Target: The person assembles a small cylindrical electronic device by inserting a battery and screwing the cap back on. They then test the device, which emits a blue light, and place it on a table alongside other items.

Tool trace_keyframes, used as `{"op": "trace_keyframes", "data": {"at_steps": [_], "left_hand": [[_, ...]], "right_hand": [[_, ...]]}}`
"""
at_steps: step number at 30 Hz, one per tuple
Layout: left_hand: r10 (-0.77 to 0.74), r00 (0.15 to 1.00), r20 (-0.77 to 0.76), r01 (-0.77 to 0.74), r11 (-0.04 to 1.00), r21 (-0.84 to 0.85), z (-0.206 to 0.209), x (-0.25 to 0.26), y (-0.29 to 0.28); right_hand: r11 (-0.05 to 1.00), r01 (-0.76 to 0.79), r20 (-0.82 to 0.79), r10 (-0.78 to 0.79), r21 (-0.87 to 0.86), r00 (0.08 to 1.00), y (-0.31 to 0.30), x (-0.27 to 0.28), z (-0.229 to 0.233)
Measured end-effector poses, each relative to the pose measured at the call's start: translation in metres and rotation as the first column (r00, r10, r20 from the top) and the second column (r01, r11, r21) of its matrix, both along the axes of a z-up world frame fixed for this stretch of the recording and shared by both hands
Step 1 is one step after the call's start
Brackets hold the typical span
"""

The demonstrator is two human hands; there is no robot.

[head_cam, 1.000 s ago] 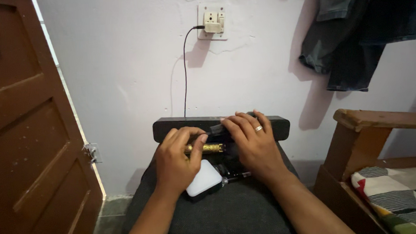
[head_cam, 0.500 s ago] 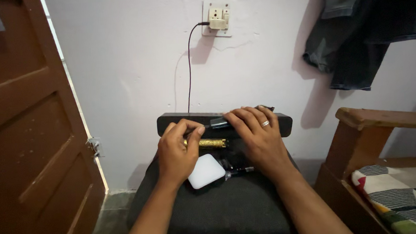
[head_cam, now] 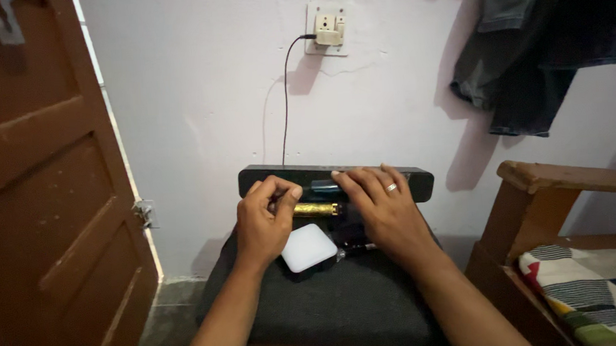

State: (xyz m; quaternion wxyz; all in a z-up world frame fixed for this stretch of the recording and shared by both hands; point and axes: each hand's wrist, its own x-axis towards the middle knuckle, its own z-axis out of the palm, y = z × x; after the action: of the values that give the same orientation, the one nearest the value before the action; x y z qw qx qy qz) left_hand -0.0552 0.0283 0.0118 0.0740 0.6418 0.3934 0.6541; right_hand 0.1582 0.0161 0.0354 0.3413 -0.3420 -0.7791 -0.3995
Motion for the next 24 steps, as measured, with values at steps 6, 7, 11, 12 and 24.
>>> {"op": "trace_keyframes", "data": {"at_steps": [6,7,11,12,24], "left_hand": [[-0.132,0.979,0.156,0.14,0.989,-0.039,-0.005,-0.002,0.005],[-0.144,0.98,0.138,0.153,0.987,-0.057,-0.006,-0.002,0.005],[-0.151,0.988,0.028,0.153,0.983,-0.098,-0.006,-0.002,-0.001],[-0.143,0.99,-0.006,0.142,0.984,-0.104,-0.007,-0.002,-0.003],[-0.501,0.836,0.224,0.532,0.84,-0.105,-0.009,-0.006,0.013]], "right_hand": [[0.972,-0.228,-0.061,0.225,-0.058,0.972,-0.01,0.004,-0.005],[0.976,-0.206,-0.068,0.201,-0.075,0.977,-0.012,0.005,-0.006],[0.989,-0.107,-0.082,0.099,-0.099,0.992,-0.011,0.005,-0.006],[0.992,-0.078,-0.08,0.07,-0.097,0.994,-0.01,0.006,-0.006],[0.972,-0.181,-0.17,0.155,-0.151,0.973,-0.007,0.0,-0.005]]}}
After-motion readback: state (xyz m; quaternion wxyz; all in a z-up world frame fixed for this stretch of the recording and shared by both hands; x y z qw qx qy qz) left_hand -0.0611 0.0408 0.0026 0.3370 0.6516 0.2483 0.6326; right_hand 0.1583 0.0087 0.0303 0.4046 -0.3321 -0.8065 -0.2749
